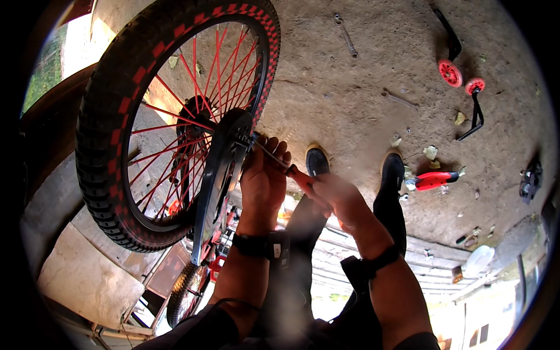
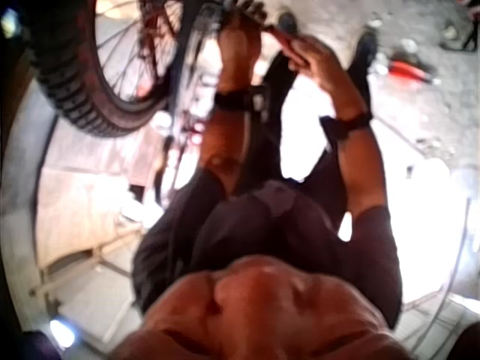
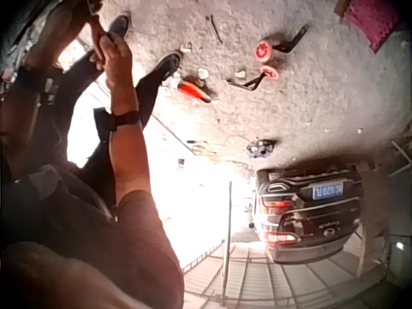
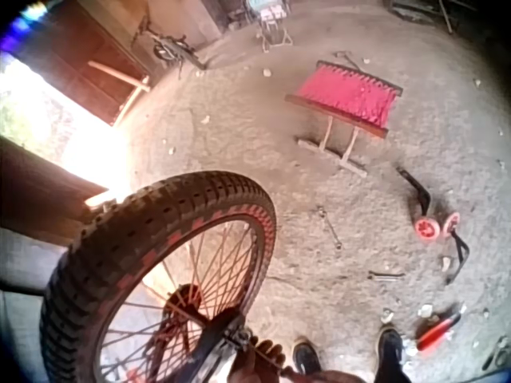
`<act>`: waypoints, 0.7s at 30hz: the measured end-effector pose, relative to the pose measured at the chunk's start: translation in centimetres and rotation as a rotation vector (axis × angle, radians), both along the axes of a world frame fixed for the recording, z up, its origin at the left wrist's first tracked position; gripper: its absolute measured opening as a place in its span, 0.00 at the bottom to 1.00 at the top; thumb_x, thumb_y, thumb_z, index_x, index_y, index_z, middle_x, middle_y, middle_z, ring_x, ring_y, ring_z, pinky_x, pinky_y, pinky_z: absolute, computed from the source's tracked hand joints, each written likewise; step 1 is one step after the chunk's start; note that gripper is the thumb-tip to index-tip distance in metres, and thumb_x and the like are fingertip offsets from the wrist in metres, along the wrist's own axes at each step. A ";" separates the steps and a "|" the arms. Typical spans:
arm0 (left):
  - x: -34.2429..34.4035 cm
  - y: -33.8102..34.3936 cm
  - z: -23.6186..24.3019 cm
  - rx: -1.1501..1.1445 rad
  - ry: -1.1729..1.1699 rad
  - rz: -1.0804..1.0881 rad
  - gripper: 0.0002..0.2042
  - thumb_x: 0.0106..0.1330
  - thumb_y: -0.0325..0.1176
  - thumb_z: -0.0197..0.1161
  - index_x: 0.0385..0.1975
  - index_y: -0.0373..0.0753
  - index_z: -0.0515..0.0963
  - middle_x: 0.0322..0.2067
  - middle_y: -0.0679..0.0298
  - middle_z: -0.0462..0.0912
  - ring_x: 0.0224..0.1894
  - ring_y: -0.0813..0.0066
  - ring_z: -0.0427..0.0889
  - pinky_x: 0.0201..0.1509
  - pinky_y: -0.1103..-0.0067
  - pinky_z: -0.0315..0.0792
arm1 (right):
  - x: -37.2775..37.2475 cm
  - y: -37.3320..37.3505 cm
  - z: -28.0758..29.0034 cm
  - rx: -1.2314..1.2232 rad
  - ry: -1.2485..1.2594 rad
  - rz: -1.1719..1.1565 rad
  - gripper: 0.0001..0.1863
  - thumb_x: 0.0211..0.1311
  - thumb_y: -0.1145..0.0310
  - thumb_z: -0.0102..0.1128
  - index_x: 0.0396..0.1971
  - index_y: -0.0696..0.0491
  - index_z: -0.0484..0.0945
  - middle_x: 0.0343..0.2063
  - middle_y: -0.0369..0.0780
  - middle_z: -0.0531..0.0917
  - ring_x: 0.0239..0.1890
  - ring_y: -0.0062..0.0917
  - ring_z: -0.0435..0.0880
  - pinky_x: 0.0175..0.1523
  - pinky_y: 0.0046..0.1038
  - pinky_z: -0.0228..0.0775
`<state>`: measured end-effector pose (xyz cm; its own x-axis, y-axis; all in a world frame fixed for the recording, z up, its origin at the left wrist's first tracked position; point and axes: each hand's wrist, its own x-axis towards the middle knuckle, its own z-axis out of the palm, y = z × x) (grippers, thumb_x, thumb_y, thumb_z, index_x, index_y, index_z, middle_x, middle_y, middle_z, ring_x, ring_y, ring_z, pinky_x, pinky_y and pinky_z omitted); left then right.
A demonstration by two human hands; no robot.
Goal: The person uses a screwdriver to remove training wheels from a bicycle, then uses a wrench to remove a pedal. The person places the removed parts on the ground and continues to work on the bicycle.
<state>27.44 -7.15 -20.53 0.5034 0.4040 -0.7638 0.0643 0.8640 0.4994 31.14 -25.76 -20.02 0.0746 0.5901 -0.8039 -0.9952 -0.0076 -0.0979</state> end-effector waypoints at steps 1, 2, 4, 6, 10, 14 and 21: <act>-0.1 0.1 -0.1 0.005 0.003 0.012 0.13 0.75 0.38 0.50 0.53 0.39 0.68 0.45 0.58 0.79 0.47 0.63 0.79 0.53 0.67 0.70 | 0.0 0.1 0.1 -0.012 -0.026 0.005 0.17 0.69 0.65 0.53 0.51 0.59 0.74 0.31 0.38 0.80 0.26 0.18 0.76 0.29 0.18 0.62; -0.1 0.2 -0.3 0.010 0.007 0.023 0.13 0.75 0.38 0.50 0.54 0.40 0.68 0.46 0.59 0.79 0.48 0.63 0.79 0.53 0.67 0.70 | 0.1 0.1 0.1 -0.021 -0.029 0.016 0.16 0.69 0.66 0.54 0.52 0.59 0.74 0.31 0.38 0.80 0.26 0.18 0.76 0.29 0.18 0.62; -0.5 0.6 -0.8 -0.016 -0.046 0.060 0.13 0.75 0.38 0.50 0.53 0.41 0.69 0.47 0.60 0.79 0.48 0.63 0.79 0.54 0.67 0.69 | 0.2 0.0 0.2 -0.039 -0.041 0.033 0.16 0.68 0.68 0.54 0.52 0.59 0.74 0.31 0.38 0.80 0.25 0.17 0.75 0.29 0.17 0.62; -0.5 1.1 -1.4 -0.044 -0.141 0.066 0.12 0.75 0.38 0.51 0.51 0.42 0.72 0.46 0.62 0.80 0.48 0.66 0.79 0.53 0.68 0.70 | 0.5 -0.2 0.4 -0.041 -0.053 0.033 0.16 0.68 0.68 0.55 0.52 0.59 0.74 0.31 0.37 0.80 0.26 0.16 0.75 0.29 0.17 0.62; -0.3 1.6 -1.8 -0.077 -0.168 0.076 0.10 0.73 0.36 0.53 0.48 0.41 0.76 0.44 0.64 0.81 0.48 0.69 0.80 0.52 0.71 0.73 | 0.4 -0.4 0.2 -0.032 -0.083 0.032 0.17 0.67 0.68 0.56 0.52 0.60 0.74 0.31 0.36 0.80 0.26 0.16 0.75 0.29 0.17 0.62; 0.3 1.0 -1.8 -0.119 -0.236 0.164 0.10 0.70 0.35 0.57 0.46 0.41 0.77 0.44 0.66 0.82 0.49 0.69 0.80 0.51 0.71 0.74 | 0.4 -0.8 0.0 -0.042 -0.117 0.044 0.17 0.67 0.67 0.55 0.51 0.60 0.74 0.30 0.36 0.80 0.27 0.15 0.75 0.30 0.17 0.61; 0.3 0.5 -1.5 -0.181 -0.311 0.164 0.09 0.70 0.35 0.57 0.45 0.41 0.78 0.43 0.66 0.82 0.47 0.70 0.80 0.50 0.71 0.74 | 0.9 -1.3 0.5 -0.052 -0.169 0.086 0.17 0.66 0.64 0.55 0.49 0.61 0.76 0.29 0.35 0.79 0.26 0.14 0.73 0.30 0.16 0.61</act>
